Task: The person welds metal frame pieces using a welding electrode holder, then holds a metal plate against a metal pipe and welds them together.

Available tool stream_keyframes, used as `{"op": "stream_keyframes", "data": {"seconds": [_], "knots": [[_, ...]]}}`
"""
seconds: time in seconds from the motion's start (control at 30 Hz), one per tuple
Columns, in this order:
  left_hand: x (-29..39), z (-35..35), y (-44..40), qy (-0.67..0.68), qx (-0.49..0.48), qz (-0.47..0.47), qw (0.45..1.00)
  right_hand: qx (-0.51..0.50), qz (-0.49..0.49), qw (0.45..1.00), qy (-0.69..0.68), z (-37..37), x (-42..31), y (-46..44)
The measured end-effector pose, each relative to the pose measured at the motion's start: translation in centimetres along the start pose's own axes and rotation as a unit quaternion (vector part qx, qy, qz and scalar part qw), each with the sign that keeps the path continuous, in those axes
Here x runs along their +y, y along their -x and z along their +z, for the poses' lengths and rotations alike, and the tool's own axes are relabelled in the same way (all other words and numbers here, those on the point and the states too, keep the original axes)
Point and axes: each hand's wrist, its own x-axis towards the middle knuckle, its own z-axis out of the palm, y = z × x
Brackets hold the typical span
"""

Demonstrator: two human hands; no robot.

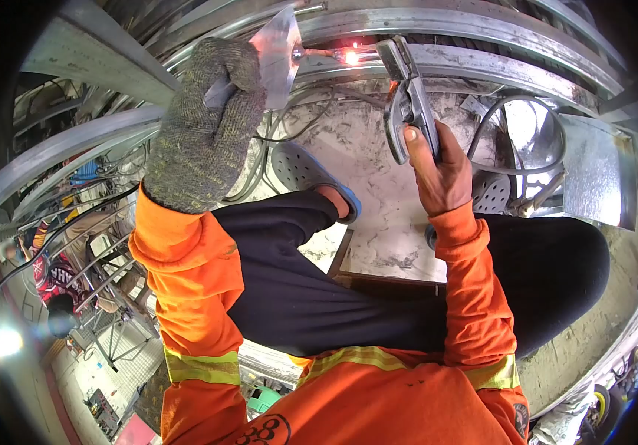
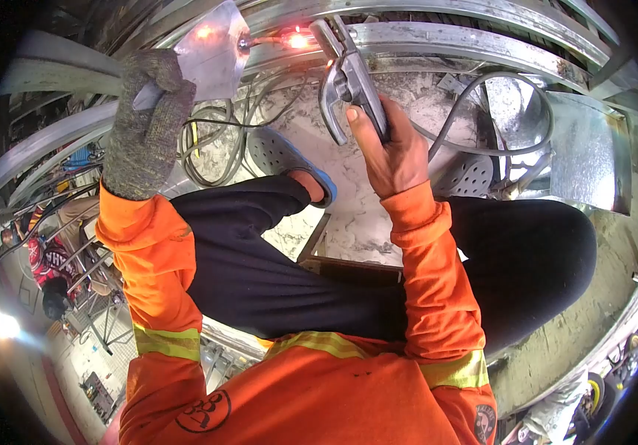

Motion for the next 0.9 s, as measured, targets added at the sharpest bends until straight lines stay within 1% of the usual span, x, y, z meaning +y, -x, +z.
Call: {"op": "stream_keyframes", "data": {"seconds": [0.03,0.07,0.13,0.27,0.33,0.37,0.43,0.57,0.63,0.67,0.73,0.77,0.83,0.87,0.9], "knots": [[-0.2,-0.2,0.0,-0.136,-0.022,0.062,0.988,0.008,-0.019,1.0,0.009,-0.1,0.1,0.2],[-0.1,0.0,-0.1,-0.136,-0.022,0.062,0.989,0.007,-0.019,1.0,0.009,-0.2,0.0,0.3],[0.3,0.4,-0.4,-0.016,0.017,0.054,0.998,0.003,-0.002,1.0,-0.002,-0.4,-0.2,0.6],[0.9,0.4,-0.5,-0.042,0.004,0.049,0.998,-0.003,0.012,1.0,-0.014,-0.4,0.3,0.5],[1.2,0.6,-0.7,0.044,0.015,-0.007,0.999,-0.004,0.01,1.0,-0.013,-0.3,0.7,0.5],[1.1,0.6,-0.7,0.044,0.015,-0.006,0.999,-0.003,0.009,1.0,-0.013,-0.3,0.7,0.5],[0.7,0.5,-0.7,0.001,0.017,0.02,1.0,0.001,-0.009,1.0,0.012,-0.2,0.3,0.4],[0.3,0.6,-0.7,0.045,0.021,0.02,0.999,0.008,-0.018,1.0,0.013,-0.1,0.0,0.4],[0.5,0.3,-0.7,-0.041,-0.014,0.054,0.998,-0.003,-0.003,1.0,0.021,-0.2,-0.1,0.4],[0.5,0.4,-0.6,-0.041,-0.014,0.054,0.998,-0.003,-0.003,1.0,0.021,-0.2,0.0,0.4],[0.6,0.5,-0.5,-0.042,-0.004,0.018,0.999,-0.003,-0.021,0.999,0.034,-0.3,0.1,0.4],[0.8,0.5,-0.4,-0.042,-0.004,0.019,0.999,-0.003,-0.021,0.999,0.034,-0.3,0.1,0.3],[1.0,0.4,-0.4,0.127,-0.009,-0.096,0.987,-0.006,-0.015,0.999,0.036,-0.3,-0.2,0.3],[0.8,0.4,-0.5,0.126,-0.01,-0.096,0.987,-0.006,-0.015,0.999,0.036,-0.3,-0.1,0.3],[0.6,0.4,-0.5,0.035,-0.012,-0.025,0.999,-0.007,-0.016,0.999,0.045,-0.3,0.0,0.3]]}}
